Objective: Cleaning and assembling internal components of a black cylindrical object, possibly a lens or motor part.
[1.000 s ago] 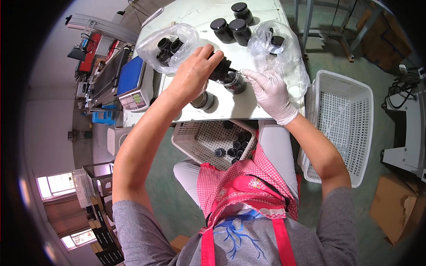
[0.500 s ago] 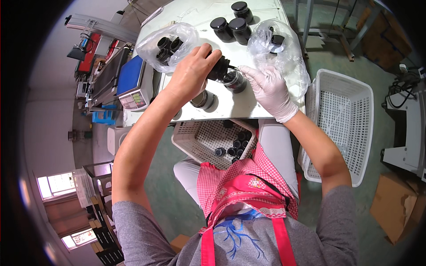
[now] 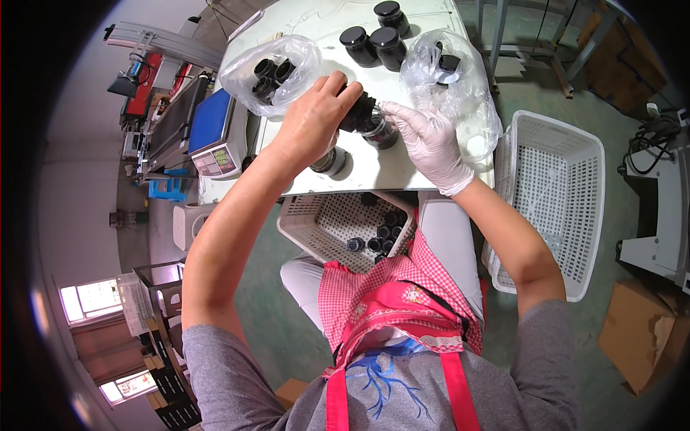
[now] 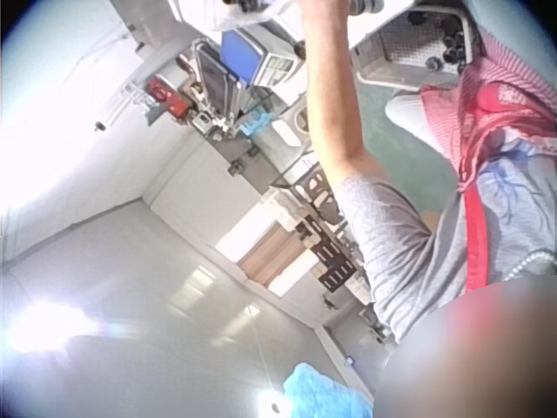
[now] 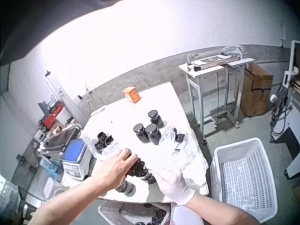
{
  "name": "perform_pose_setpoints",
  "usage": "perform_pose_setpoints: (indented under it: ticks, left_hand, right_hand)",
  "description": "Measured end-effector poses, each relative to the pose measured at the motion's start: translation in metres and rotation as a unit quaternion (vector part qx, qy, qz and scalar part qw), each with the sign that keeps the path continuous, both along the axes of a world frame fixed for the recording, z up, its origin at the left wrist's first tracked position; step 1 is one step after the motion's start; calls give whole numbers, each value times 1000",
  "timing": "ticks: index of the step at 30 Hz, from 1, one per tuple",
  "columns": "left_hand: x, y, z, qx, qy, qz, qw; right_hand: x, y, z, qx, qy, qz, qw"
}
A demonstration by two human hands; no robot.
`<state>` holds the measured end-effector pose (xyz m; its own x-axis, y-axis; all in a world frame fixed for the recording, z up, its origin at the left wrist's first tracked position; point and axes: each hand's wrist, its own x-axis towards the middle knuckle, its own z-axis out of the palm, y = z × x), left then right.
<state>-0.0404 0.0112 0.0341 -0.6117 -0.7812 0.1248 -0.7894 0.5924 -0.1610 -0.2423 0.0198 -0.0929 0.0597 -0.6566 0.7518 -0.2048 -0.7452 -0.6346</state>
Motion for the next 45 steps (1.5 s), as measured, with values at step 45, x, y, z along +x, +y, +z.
perform_pose_setpoints:
  ticks: [45]
  left_hand:
    - [8,-6,-5,5,6,-11,1000]
  right_hand:
    - [-9,-15,22,394,-67,240,885]
